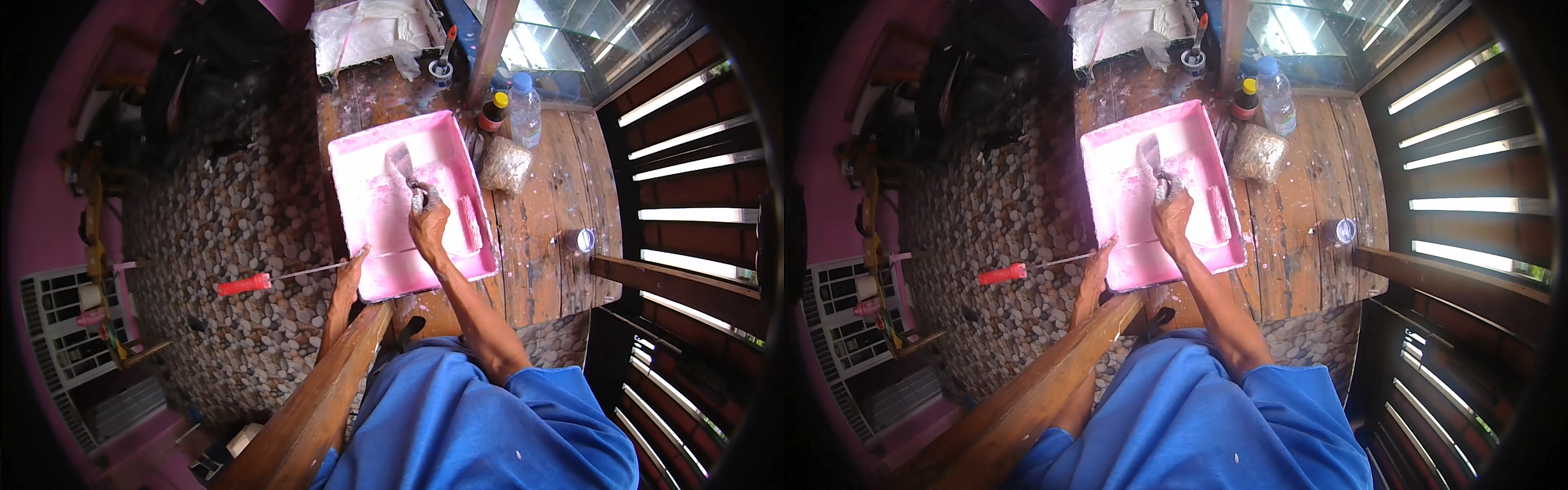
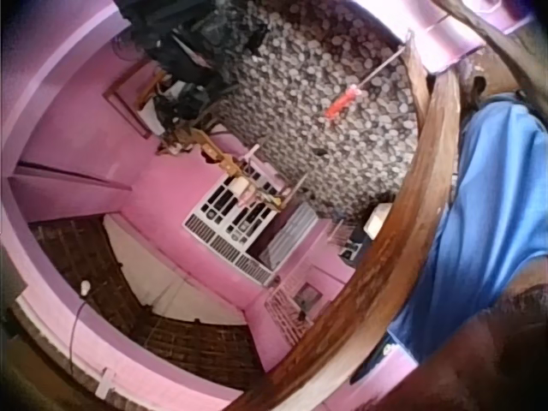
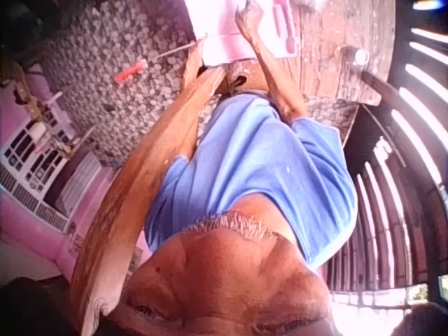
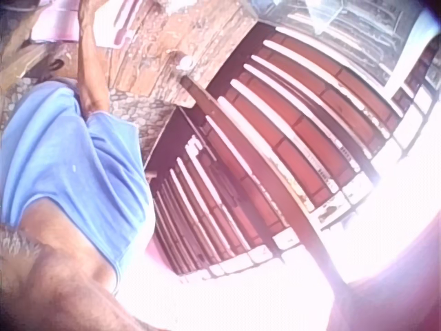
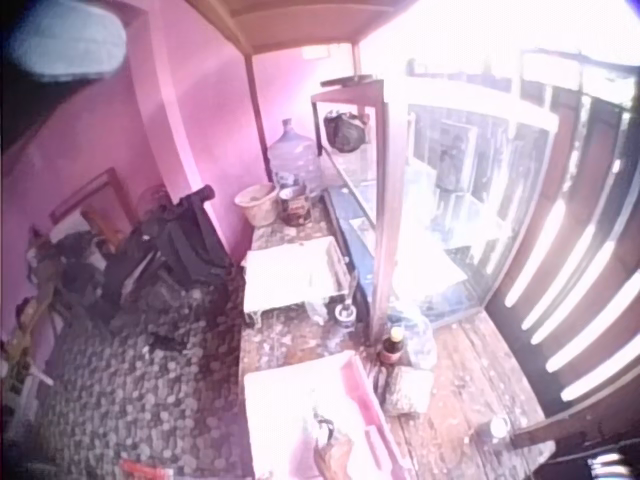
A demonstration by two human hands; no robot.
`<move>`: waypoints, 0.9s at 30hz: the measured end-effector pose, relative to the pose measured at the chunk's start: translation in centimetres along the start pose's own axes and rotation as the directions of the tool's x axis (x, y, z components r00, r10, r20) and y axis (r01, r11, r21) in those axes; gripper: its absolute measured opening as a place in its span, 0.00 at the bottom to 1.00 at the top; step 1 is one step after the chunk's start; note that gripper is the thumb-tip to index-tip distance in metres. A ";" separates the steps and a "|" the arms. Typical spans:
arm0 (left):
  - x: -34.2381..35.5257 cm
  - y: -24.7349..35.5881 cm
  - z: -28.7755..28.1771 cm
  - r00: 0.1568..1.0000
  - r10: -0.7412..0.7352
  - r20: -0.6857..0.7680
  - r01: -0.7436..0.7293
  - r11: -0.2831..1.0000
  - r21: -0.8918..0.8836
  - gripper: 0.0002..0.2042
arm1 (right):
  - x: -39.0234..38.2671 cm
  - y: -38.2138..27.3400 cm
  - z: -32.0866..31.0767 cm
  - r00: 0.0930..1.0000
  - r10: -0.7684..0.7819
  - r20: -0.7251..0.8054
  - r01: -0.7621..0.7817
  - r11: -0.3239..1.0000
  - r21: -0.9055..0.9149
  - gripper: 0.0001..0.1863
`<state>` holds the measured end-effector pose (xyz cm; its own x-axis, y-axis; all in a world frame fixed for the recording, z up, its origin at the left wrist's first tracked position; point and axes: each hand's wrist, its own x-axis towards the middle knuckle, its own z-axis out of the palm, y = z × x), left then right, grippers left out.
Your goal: The person uses a small spatula to stir and distribute white paint within a pink tray, then lifts the paint roller from its handle.
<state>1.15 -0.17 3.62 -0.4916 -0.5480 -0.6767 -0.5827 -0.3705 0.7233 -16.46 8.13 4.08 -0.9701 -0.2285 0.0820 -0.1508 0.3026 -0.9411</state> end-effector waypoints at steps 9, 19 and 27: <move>-0.2 0.4 0.3 0.999 -0.025 -0.038 0.026 0.999 0.034 0.26 | 1.5 1.1 -3.5 0.996 -0.054 0.076 0.062 0.992 -0.109 0.11; 0.6 -0.6 -0.3 1.000 -0.028 0.004 0.029 0.996 -0.080 0.27 | 1.5 0.5 -2.5 0.999 0.020 0.029 -0.018 0.999 -0.051 0.11; -1.0 1.3 0.7 0.997 -0.023 -0.080 0.022 1.000 -0.022 0.27 | 1.1 0.2 -2.0 0.992 0.088 0.089 -0.088 0.996 -0.006 0.11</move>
<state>0.43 0.39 5.11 -0.4250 -0.5972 -0.6803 -0.5786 -0.3988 0.7115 -17.92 9.75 4.62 -0.9588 -0.2824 -0.0306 -0.0663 0.3272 -0.9426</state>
